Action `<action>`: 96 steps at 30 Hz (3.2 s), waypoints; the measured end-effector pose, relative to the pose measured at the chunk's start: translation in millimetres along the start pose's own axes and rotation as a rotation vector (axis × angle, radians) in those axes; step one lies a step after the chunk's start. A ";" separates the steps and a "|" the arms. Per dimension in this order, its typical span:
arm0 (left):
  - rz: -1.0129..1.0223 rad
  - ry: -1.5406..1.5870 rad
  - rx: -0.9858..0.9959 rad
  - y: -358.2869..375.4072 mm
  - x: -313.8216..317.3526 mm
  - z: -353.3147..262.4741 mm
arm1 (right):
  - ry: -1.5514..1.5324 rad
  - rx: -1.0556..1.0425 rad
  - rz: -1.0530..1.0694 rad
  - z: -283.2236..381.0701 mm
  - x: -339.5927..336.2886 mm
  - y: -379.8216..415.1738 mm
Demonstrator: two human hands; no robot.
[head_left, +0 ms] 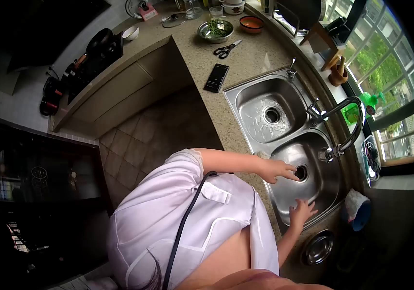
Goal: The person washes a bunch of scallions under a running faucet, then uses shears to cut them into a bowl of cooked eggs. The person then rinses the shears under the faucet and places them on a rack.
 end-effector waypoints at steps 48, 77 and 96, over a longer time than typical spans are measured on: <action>-1.088 0.615 -1.161 639.0 -441.9 313.6 | -1.397 0.447 0.120 713.7 -31.6 -685.4; -0.327 0.519 -0.751 439.5 -637.1 513.9 | -2.281 0.234 -0.211 649.6 -197.2 -650.8; 0.026 0.633 -0.423 289.6 -587.0 466.5 | -2.648 0.101 -0.600 515.5 -256.9 -480.8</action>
Point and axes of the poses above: each hand's wrist, its own y-axis away from the middle knuckle, its own x-axis out of the palm, z = x × y, the point moved 8 cm from there along -y, towards the middle knuckle, and after that the axes turned 4 degrees about -z, right-handed, at the moved point
